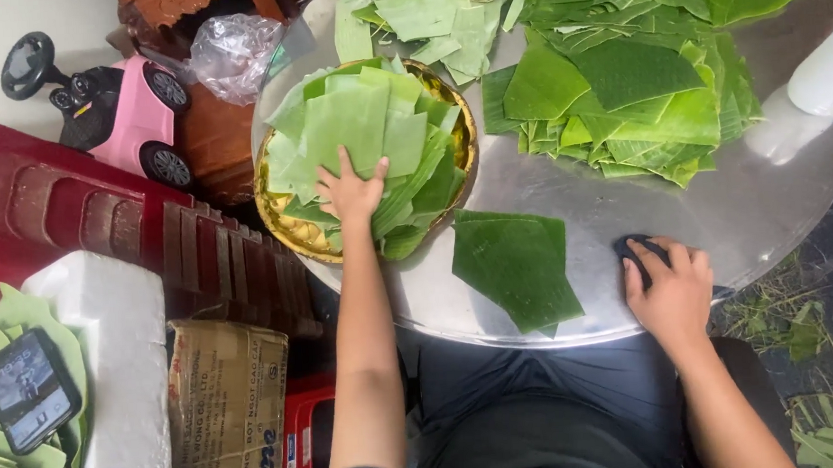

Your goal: A person is cleaning banana leaves by wiping them with a cloth and stacking them in a tray on a metal table.

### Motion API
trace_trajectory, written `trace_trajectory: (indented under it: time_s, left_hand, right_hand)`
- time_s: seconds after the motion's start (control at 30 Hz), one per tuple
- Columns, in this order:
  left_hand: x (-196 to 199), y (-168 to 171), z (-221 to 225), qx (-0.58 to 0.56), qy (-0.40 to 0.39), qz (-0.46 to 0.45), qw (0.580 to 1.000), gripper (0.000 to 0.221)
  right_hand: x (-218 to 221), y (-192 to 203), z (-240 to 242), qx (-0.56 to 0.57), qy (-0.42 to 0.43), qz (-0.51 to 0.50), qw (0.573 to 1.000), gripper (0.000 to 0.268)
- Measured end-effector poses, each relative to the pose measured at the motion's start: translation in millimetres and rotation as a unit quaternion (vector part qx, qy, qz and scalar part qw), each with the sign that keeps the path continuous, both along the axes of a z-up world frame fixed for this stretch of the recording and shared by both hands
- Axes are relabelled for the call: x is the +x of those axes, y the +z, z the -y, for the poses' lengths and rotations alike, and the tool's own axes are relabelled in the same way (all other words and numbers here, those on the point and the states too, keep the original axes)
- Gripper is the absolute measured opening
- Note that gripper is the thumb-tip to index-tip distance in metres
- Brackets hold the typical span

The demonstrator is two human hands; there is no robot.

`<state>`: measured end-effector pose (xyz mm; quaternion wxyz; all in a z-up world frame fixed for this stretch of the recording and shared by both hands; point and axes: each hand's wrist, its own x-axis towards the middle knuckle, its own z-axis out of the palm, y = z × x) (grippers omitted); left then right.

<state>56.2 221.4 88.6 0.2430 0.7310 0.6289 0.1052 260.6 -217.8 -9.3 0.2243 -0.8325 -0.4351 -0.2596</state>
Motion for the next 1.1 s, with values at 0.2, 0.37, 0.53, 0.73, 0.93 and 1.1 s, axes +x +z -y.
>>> trace_trajectory:
  time_s: [0.2,0.37,0.53,0.73,0.93,1.1]
  left_hand:
    - [26,13,19,-0.007,-0.029,-0.008,1.000,0.096]
    - [23,10,18,0.027,-0.044,-0.046,0.998,0.080]
    - [-26,4,2,0.180,-0.120,-0.152,0.964,0.045]
    - [-107,-4,8,0.205,-0.115,-0.247,0.940,0.068]
    - [-150,-37,-25,0.241,-0.139,-0.132,0.951,0.066]
    - [-135,-28,-16,0.288,-0.164,-0.046,0.942,0.054]
  right_hand:
    - [0,0,-1,0.002,0.000,0.005,1.000,0.027]
    - [-1,1,-1,0.003,0.003,0.002,1.000,0.028]
    - [1,2,-1,0.009,0.015,0.005,1.000,0.026]
    - [1,-5,1,-0.007,-0.007,0.006,1.000,0.029]
    - [0,-5,0,0.002,-0.003,0.014,1.000,0.027]
    - [-1,-3,0,0.000,-0.002,0.006,1.000,0.027]
